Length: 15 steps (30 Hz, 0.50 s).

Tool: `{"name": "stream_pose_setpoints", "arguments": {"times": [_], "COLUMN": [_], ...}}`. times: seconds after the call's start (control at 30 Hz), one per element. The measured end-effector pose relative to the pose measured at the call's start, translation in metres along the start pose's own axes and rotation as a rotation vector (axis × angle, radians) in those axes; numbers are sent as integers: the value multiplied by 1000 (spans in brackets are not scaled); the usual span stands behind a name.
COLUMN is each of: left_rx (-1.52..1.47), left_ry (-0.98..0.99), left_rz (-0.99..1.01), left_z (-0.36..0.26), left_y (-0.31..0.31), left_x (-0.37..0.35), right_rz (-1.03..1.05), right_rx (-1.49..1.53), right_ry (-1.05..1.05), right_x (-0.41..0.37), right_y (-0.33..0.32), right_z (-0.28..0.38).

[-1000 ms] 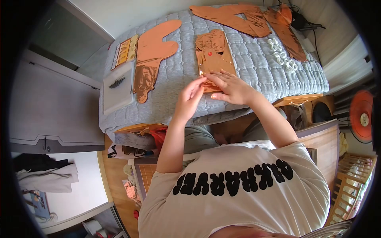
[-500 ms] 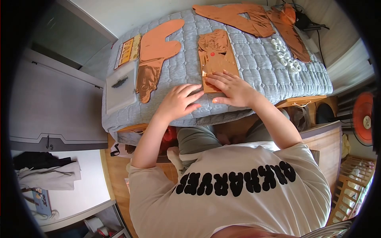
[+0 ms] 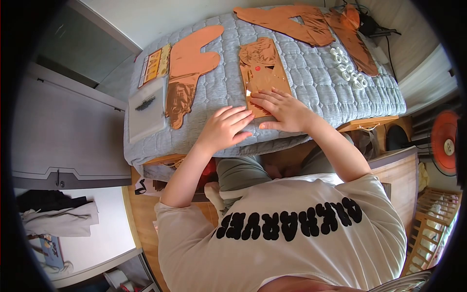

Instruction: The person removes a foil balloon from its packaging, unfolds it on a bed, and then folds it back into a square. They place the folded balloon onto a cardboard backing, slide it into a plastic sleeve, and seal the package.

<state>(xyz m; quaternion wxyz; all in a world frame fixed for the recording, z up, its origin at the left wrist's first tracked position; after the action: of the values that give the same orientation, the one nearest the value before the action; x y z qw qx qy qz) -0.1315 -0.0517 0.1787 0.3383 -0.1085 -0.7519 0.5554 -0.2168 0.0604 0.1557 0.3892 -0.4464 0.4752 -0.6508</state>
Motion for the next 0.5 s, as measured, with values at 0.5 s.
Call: {"name": "stream_pose_setpoints", "arguments": {"times": [0.5], "left_rx": [-291], "left_ry": [-262], "left_rz": [-44], "left_z": [13], "left_y": [8], "left_x": [8], "right_rz": [-370], "right_rx": [538], "right_ry": [168], "right_x": [-40], "right_y": [-54], "right_z": [-41]}}
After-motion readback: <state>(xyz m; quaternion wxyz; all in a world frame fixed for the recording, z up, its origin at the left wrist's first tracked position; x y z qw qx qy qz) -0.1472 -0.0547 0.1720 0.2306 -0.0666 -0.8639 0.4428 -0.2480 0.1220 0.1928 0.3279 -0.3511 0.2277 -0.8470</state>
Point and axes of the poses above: each hand's wrist, its own x-axis towards the middle knuckle, its own y-axis out of the palm, z = x × y, the point moved 9 cm from there along x, towards the middle knuckle, and after that the axes turned 8 degrees about -x, right-handed, at the moved point
